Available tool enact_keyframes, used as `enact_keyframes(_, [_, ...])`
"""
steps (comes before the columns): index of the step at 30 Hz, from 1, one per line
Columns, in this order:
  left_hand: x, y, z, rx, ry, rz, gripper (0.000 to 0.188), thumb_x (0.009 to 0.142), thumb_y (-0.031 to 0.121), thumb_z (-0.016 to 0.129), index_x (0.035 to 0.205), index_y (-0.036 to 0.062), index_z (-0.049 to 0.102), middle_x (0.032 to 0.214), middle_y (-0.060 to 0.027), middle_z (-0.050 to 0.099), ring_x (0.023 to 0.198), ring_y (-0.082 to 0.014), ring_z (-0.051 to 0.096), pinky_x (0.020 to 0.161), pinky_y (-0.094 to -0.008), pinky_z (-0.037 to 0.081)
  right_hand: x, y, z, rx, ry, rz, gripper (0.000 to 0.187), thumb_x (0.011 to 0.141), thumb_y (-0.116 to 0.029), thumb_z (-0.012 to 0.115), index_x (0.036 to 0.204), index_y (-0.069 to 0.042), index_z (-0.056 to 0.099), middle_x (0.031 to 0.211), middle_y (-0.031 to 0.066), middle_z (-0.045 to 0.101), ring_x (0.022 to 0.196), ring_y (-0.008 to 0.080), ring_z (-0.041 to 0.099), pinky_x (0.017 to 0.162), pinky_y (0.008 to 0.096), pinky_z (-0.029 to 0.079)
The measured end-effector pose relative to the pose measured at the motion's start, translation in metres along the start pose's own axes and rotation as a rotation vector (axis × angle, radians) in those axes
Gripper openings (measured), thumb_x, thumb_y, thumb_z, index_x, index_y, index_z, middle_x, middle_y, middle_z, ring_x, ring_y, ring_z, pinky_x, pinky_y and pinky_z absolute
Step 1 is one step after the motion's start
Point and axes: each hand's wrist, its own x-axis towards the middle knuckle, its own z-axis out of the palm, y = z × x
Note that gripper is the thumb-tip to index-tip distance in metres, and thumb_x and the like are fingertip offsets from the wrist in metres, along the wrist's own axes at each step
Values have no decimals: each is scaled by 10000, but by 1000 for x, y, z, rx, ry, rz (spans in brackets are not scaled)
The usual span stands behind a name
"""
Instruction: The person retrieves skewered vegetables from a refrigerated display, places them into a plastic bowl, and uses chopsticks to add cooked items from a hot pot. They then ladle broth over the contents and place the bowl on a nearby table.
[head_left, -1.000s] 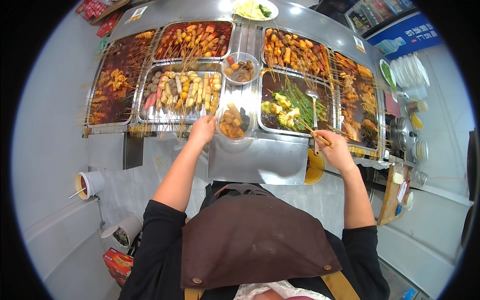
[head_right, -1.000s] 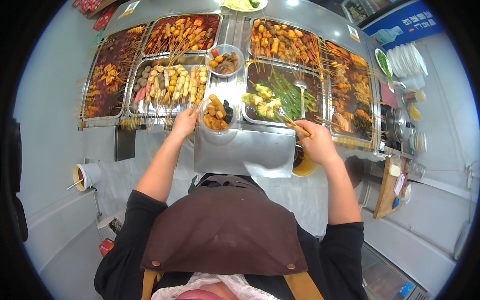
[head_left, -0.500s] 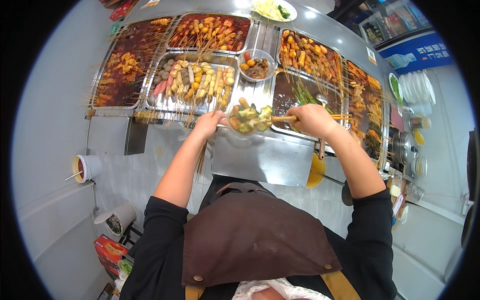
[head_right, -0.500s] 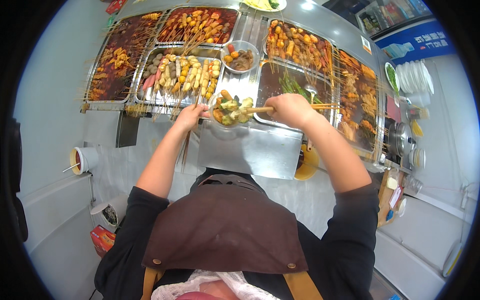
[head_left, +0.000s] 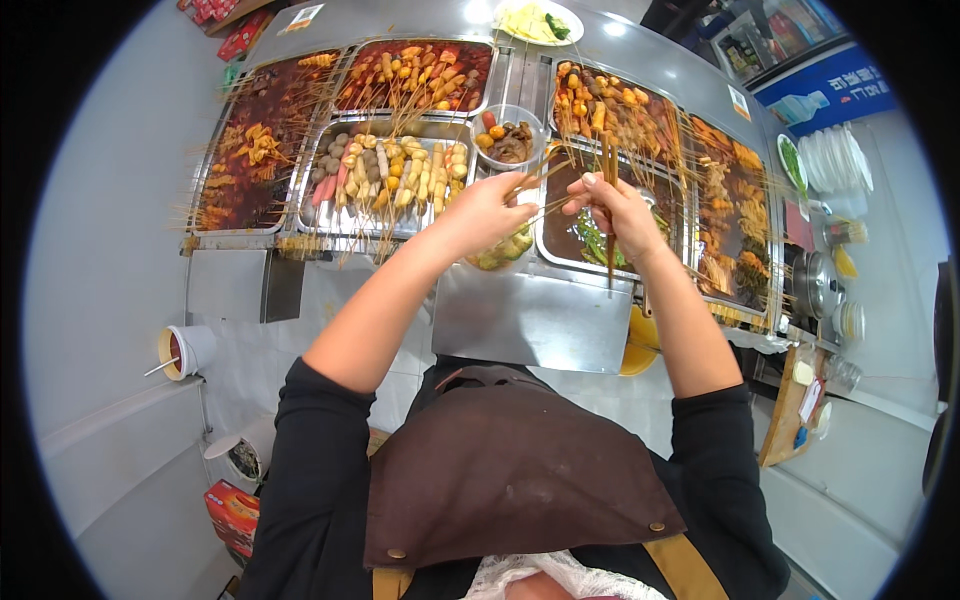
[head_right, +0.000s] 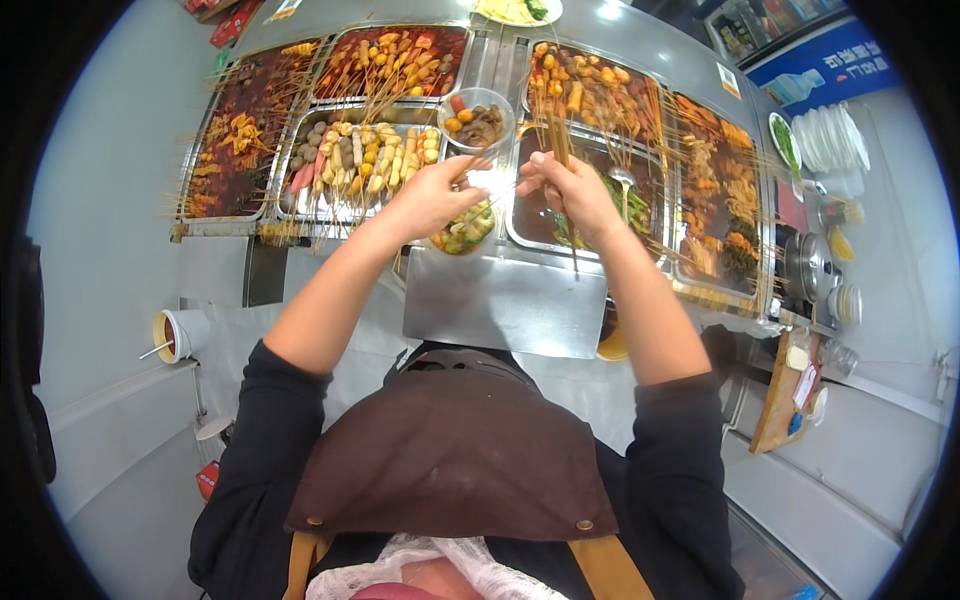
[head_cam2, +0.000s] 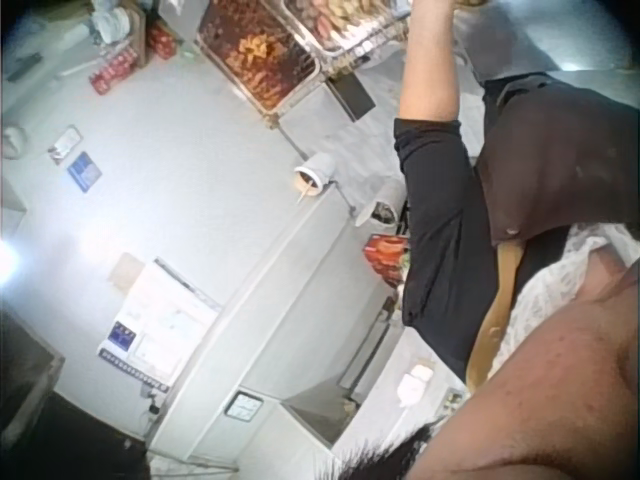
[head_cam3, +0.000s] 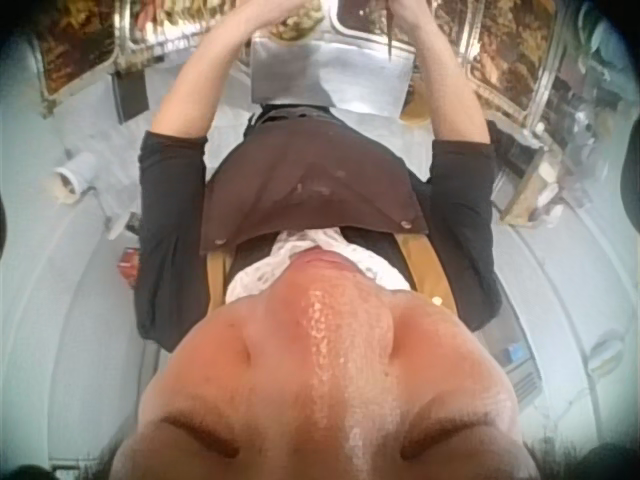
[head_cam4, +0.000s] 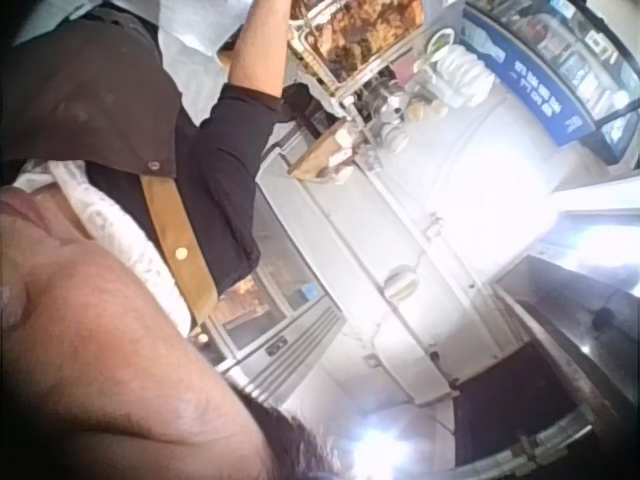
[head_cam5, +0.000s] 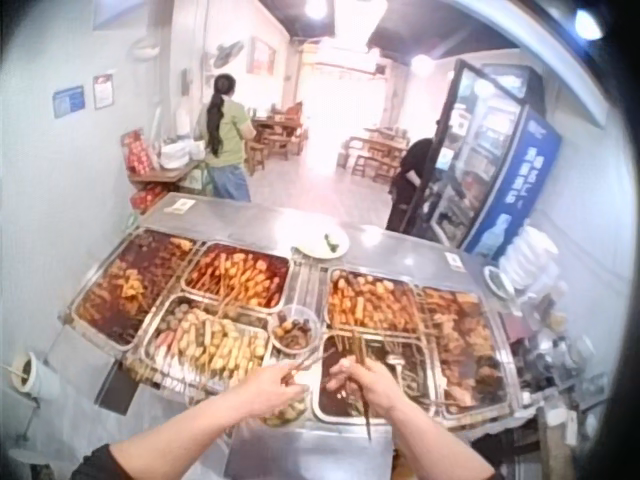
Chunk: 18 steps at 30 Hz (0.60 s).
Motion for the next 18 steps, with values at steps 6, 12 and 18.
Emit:
enact_keyframes(6, [41, 17, 12, 184, -284, -187, 466, 903, 426, 703, 1158, 36, 678, 974, -76, 691, 870, -170, 625, 815, -313, 508, -6, 27, 21, 298, 96, -165, 336, 1009, -336, 580, 1062, -13, 659, 771, 50, 697, 542, 54, 500, 508, 181, 386])
enact_keyframes(12, [52, 6, -9, 123, -186, -142, 428, 884, 386, 738, 1096, 15, 697, 987, -113, 719, 921, -194, 656, 845, -339, 505, -47, 30, -2, 249, 463, -302, 439, 1060, -331, 438, 1150, 44, 647, 734, 67, 678, 504, 68, 487, 486, 205, 376])
enact_keyframes(18, [56, 15, -30, 162, -175, -53, 387, 899, 377, 723, 1082, 37, 684, 979, -100, 722, 936, -185, 659, 858, -330, 499, -95, 69, -19, -55, 558, -352, 455, 1090, -375, 333, 1042, -52, 650, 785, 33, 559, 657, 101, 537, 595, 254, 439])
